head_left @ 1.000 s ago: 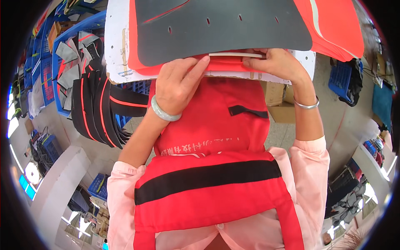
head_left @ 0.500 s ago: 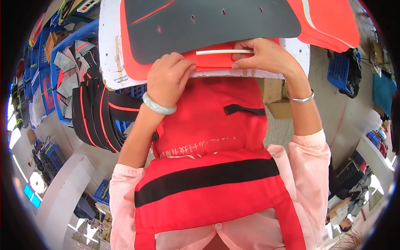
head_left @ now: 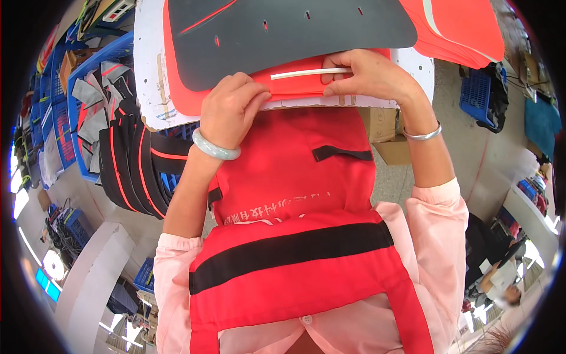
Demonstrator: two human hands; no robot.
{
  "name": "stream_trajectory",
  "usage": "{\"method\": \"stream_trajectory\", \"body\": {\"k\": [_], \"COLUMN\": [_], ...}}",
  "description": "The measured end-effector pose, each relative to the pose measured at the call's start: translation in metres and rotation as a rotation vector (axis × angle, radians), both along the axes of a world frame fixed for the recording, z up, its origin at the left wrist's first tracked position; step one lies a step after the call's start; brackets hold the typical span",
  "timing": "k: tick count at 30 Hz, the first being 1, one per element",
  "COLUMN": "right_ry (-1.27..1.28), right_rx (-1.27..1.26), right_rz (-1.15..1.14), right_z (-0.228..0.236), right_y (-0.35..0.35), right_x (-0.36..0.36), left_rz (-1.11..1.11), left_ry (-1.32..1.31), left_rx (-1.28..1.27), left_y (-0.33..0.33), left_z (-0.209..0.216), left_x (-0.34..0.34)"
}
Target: The person marks red lines and small dashes on a dark gray sheet using a white pencil, guided by a red template. They repeatedly lift and reposition the template, then handle a white sheet with red edges and a yellow label, placing it on a table and continuing to mark the gray sheet.
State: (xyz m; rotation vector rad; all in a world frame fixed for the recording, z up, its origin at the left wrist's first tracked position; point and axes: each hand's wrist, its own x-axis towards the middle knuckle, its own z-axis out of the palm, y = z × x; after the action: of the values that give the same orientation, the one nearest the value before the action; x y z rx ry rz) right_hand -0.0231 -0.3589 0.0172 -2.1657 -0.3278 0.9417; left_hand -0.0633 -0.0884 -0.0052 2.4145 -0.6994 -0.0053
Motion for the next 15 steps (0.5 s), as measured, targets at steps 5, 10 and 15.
{"method": "stream_trajectory", "body": {"k": [5, 10, 15], "right_ry": [-0.031, -0.504, -0.862], "right_rx": [-0.022, -0.018, 0.031], "right_rz": [0.027, 0.021, -0.117], "right_z": [-0.002, 0.001, 0.007], "right_y": [-0.001, 0.002, 0.003], "right_x": [0.001, -0.017, -0.039], "left_rz": [-0.023, 0.028, 0.050], "left_ry": [-0.031, -0.197, -0.267], "left_rx": [0.020, 0.056, -0.025], "left_y": [-0.002, -0.021, -0.025], "left_z": [0.004, 0.004, -0.010], "left_x": [0.000, -0.002, 0.001]}}
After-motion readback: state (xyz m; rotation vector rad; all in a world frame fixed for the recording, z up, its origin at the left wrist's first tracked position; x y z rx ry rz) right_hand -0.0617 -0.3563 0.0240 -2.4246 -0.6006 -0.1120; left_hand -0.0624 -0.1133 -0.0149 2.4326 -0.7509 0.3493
